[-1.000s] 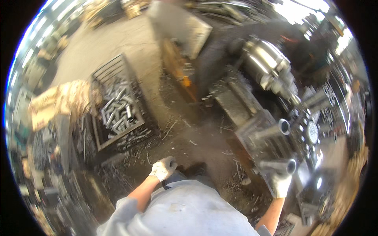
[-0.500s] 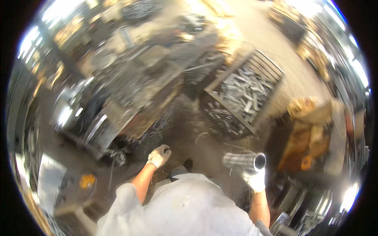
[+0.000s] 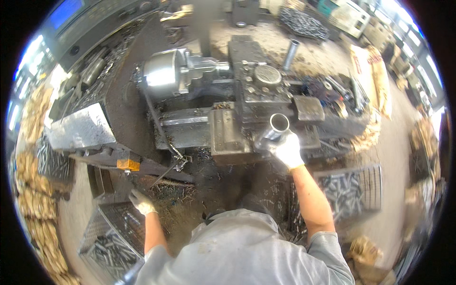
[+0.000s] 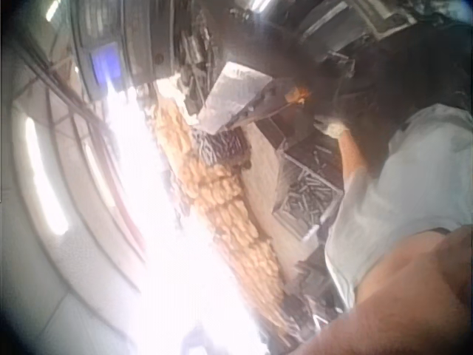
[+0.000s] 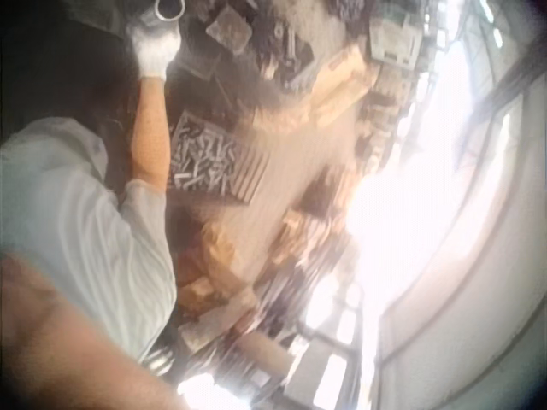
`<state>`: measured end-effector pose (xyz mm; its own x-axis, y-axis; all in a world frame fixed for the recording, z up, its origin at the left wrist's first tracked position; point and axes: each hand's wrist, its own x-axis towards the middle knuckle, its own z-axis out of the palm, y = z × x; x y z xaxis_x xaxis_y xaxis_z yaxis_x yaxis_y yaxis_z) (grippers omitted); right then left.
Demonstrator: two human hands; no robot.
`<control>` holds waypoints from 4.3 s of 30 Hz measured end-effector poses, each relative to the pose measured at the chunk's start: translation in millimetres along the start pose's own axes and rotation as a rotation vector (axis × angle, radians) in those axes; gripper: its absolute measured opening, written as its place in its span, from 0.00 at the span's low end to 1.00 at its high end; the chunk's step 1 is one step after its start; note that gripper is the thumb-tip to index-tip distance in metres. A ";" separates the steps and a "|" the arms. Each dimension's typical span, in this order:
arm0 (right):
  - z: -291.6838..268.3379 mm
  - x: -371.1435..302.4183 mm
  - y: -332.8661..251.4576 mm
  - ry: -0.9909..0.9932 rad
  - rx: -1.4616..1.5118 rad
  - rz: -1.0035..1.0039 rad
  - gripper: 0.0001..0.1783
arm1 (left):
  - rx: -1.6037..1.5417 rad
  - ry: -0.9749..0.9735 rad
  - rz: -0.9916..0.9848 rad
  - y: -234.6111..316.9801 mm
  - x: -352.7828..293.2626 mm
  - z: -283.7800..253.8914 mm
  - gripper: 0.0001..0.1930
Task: The person repeatedly picks up cylindrical metal parts from a wire basket, places them into a machine fixture, and then removes them to return to the basket. The cycle continues with multiple parts handled one at a time.
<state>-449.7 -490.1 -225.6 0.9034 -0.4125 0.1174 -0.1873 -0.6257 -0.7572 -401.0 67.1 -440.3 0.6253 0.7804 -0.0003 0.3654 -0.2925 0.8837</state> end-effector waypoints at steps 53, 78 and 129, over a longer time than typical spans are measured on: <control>56.5 477.9 -14.6 -0.425 -0.221 -0.641 0.24 | 0.292 -0.055 1.419 436.3 -26.6 249.3 0.32; 48.2 375.1 -97.2 -0.825 -1.022 -0.648 0.29 | 0.277 -0.082 1.299 423.5 -25.3 252.2 0.34; 91.8 18.4 -46.5 -0.256 -0.203 -0.571 0.37 | -0.592 -1.447 -0.926 236.3 -156.8 118.8 0.24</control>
<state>-388.9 -407.7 -247.2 0.9408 0.1765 0.2893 0.3024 -0.8225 -0.4817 -330.8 -190.0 -287.1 0.5422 -0.5782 -0.6096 0.8402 0.3737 0.3929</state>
